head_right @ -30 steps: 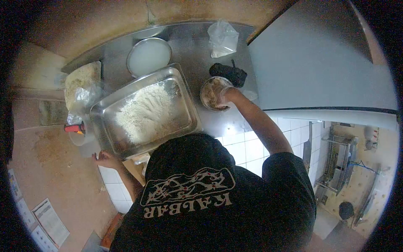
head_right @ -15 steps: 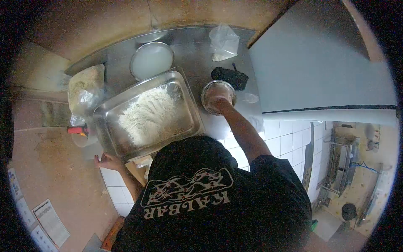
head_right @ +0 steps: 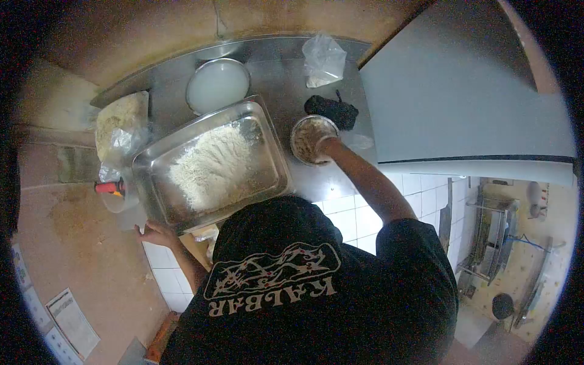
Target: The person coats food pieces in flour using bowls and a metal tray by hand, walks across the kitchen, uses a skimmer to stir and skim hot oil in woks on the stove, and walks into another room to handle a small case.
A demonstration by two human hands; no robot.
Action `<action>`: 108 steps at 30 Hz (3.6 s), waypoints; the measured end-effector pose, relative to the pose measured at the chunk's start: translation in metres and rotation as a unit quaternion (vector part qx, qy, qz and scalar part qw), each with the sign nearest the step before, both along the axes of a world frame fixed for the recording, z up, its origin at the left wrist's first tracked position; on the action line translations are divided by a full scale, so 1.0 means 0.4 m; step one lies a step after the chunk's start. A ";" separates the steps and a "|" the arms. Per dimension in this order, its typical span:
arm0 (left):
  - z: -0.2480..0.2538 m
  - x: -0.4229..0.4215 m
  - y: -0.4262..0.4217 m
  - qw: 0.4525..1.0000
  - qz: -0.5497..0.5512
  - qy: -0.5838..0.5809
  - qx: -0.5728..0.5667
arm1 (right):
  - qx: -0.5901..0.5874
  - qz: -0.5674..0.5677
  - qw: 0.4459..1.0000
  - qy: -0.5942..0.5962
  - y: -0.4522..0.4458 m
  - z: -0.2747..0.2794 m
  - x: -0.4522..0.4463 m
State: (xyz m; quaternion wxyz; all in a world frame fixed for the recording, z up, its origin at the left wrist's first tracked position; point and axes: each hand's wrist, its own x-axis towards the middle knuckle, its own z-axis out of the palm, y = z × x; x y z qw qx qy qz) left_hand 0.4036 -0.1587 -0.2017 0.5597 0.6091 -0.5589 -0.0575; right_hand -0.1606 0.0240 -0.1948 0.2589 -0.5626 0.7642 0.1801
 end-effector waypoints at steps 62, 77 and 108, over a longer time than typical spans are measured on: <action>0.006 -0.001 0.005 0.998 -0.017 0.042 0.032 | -0.046 -0.099 0.993 0.047 0.028 -0.005 0.051; -0.018 0.017 -0.005 0.999 0.000 0.011 0.044 | 0.050 -0.014 0.982 -0.183 0.047 0.247 0.003; -0.003 0.007 -0.010 0.999 -0.007 0.013 0.030 | 0.025 0.067 0.997 0.025 0.120 0.032 0.036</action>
